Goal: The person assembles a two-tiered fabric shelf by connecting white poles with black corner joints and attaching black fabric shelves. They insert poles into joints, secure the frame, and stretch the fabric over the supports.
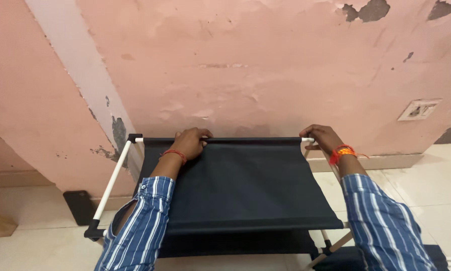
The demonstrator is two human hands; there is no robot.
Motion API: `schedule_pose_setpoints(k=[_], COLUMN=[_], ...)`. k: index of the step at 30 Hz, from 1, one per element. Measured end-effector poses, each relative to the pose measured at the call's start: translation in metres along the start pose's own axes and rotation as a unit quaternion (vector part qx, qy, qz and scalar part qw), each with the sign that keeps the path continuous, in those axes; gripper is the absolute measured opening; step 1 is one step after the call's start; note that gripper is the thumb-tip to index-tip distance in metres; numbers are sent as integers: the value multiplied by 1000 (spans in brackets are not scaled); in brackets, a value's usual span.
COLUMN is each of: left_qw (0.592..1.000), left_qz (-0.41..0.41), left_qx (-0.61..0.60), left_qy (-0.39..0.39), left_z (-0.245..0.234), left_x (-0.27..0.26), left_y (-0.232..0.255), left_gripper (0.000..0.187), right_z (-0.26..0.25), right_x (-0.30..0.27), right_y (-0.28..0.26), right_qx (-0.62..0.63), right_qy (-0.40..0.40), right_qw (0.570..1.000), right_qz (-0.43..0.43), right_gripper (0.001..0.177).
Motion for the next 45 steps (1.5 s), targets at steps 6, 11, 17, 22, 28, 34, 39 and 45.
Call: schedule_pose_setpoints(k=[6, 11, 17, 22, 28, 34, 39, 45], left_qw=[1000, 1000, 999, 998, 994, 991, 991, 993], left_qz=[-6, -2, -4, -9, -44, -6, -5, -29], left_qx=[-4, 4, 26, 49, 90, 85, 92, 70], left_qy=[11, 19, 30, 34, 38, 103, 98, 93], left_z=[-11, -13, -9, -9, -13, -24, -26, -37], left_x=[-5, -7, -11, -15, -19, -20, -22, -27], left_y=[3, 7, 2, -8, -24, -19, -13, -6], left_gripper=[26, 26, 27, 21, 32, 33, 32, 29], right_z=[-8, -11, -2, 5, 7, 7, 11, 5], right_x=[0, -3, -10, -9, -4, 5, 14, 9], right_y=[4, -5, -17, -24, -28, -16, -9, 2], right_qx=[-76, -189, -234, -273, -391, -491, -503, -299], right_qy=[-67, -33, 17, 43, 63, 77, 70, 0], right_qw=[994, 981, 972, 961, 916, 864, 849, 953], right_qz=[-29, -31, -25, -34, -54, -80, -146, -58], right_gripper=[26, 34, 33, 34, 35, 34, 32, 37])
Point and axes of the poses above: each hand's wrist, its own x-axis towards the middle knuckle, its own z-axis out of the palm, y = z × x, the point moved 6 cm from there along x, towards the middle knuckle, and after that the axes turned 7 degrees about z, right-handed, at the moved point
